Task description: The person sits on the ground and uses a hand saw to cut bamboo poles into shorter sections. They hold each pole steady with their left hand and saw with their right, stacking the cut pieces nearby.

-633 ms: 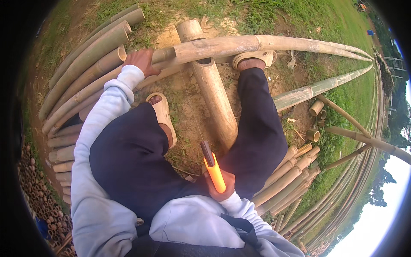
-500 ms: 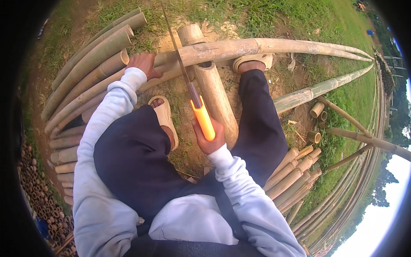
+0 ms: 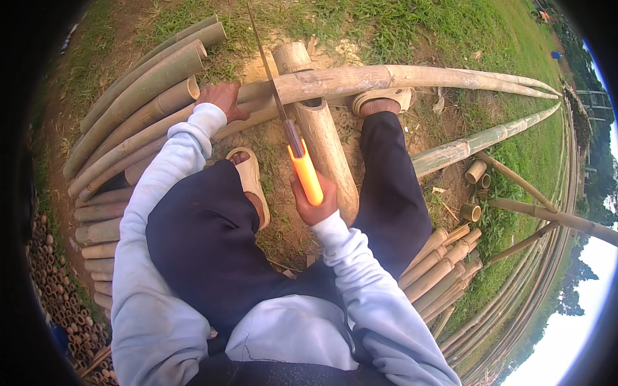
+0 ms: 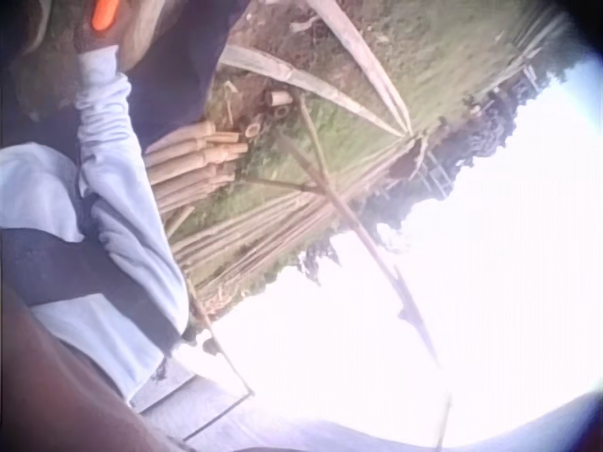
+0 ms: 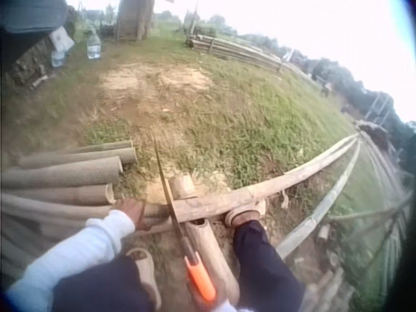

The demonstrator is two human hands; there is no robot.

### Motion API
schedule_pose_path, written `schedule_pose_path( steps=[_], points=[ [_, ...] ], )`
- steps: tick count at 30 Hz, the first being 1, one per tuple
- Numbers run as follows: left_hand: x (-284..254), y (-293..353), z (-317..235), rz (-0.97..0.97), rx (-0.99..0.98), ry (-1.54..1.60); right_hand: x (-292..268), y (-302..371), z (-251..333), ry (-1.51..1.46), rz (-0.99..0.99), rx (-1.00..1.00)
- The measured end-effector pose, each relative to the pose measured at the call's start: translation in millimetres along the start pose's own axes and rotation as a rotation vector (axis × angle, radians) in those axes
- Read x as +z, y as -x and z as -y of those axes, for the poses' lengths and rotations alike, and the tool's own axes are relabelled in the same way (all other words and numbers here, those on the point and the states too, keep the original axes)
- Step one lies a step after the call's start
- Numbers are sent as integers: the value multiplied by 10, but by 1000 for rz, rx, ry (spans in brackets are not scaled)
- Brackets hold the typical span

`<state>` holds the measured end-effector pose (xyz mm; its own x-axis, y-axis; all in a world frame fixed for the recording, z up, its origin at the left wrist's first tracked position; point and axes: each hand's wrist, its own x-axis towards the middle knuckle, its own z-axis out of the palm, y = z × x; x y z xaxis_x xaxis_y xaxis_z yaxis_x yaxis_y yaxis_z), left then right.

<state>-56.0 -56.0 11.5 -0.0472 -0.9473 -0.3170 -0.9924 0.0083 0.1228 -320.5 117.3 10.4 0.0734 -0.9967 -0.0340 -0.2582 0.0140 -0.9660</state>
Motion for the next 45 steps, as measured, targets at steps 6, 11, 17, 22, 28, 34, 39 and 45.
schedule_pose_path(
  steps=[6, 11, 17, 22, 28, 34, 39, 45],
  points=[
    [220, 158, 180, -175, 3, -72, 164, -436, -84, 19, 50, -27],
    [299, 646, 160, -265, 78, 130, 129, -439, -82, -22, 42, 3],
    [285, 474, 777, -319, 67, 84, 148, -384, 36, -99, 82, 116],
    [310, 404, 683, -257, 130, 41, 145, -412, 74, -84, 51, 87],
    [205, 265, 456, -53, -20, -66, 230, -395, 41, -16, 25, 28],
    [249, 172, 520, -40, -39, -88, -25, 518, 137, 116, 54, 75],
    [256, 248, 479, -34, -60, -81, -509, 1339, 155, 113, 79, 107],
    [212, 99, 454, -35, -55, -102, 304, -467, 109, 21, 4, -85]
  ],
)
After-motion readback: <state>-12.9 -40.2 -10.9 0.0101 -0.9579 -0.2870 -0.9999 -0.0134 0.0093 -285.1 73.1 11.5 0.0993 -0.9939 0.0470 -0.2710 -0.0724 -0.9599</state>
